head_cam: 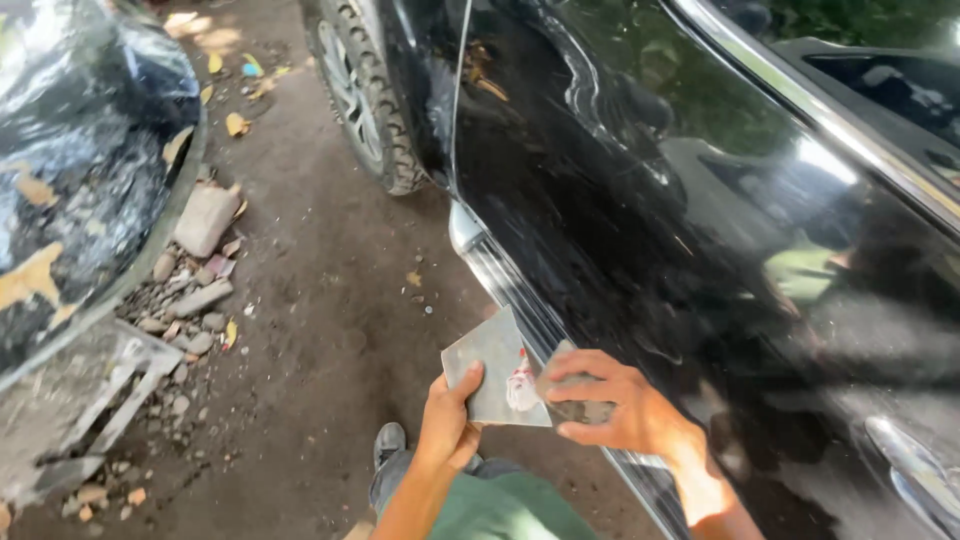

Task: The person prepares sandpaper by rubbing it against a metal block, then applies a substance from a tube onto the sandpaper. They proceed to sand the side panel and front fender of a black car using the sandpaper.

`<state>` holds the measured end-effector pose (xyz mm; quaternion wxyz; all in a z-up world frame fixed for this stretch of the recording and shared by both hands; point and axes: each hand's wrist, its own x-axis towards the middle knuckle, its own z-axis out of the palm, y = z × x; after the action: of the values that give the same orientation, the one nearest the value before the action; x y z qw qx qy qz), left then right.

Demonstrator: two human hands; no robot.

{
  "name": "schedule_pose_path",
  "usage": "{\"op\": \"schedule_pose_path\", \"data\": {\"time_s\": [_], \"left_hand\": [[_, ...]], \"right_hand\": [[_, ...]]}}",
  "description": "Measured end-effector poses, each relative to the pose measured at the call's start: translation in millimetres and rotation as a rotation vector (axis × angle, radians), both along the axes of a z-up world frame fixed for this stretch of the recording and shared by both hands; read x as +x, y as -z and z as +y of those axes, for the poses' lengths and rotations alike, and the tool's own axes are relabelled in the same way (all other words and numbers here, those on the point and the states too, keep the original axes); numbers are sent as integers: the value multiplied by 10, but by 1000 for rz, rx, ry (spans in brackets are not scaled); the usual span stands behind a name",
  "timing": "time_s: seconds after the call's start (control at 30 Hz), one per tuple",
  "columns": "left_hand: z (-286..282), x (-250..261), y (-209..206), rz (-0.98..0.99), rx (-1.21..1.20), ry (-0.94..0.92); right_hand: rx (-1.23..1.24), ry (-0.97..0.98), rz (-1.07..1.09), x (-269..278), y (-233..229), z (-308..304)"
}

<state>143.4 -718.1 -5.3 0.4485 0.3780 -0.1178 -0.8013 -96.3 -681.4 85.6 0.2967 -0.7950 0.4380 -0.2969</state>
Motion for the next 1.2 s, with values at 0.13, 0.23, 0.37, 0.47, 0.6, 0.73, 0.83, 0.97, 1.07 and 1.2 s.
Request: {"op": "schedule_pose_path", "data": {"time_s": [0.13,0.23,0.37,0.47,0.6,0.73,0.83,0.97,1.07,1.2], "left_hand": [[-517,195,21,55,-210,89],[-655,313,-84,-515,-996,151],[-862,359,-563,-715,-887,355],[-1000,422,-545,-777,-935,413],[-1104,464,-349,-707,-969,274],[-1158,401,-22,-450,-752,241],[-1206,378,-53,15,-223,261],[-1264,587,-25,-136,-40,388],[-1221,505,-162,-29,-287,240],[-1162,455,-154,-254,-524,305]], "right_hand": [[-99,282,362,111,-54,-88],[-195,477,144,589,-172,-297],[-208,420,186,1100,22,-356],[-74,480,98,1180,243,-389],[53,455,122,1138,428,-334],[-21,579,-58,1209,361,-223],[-258,571,-204,1226,343,-335],[-116,422,-171,932,163,-268],[-41,503,307,933,-50,-234],[-92,633,202,1194,-262,-241]]}}
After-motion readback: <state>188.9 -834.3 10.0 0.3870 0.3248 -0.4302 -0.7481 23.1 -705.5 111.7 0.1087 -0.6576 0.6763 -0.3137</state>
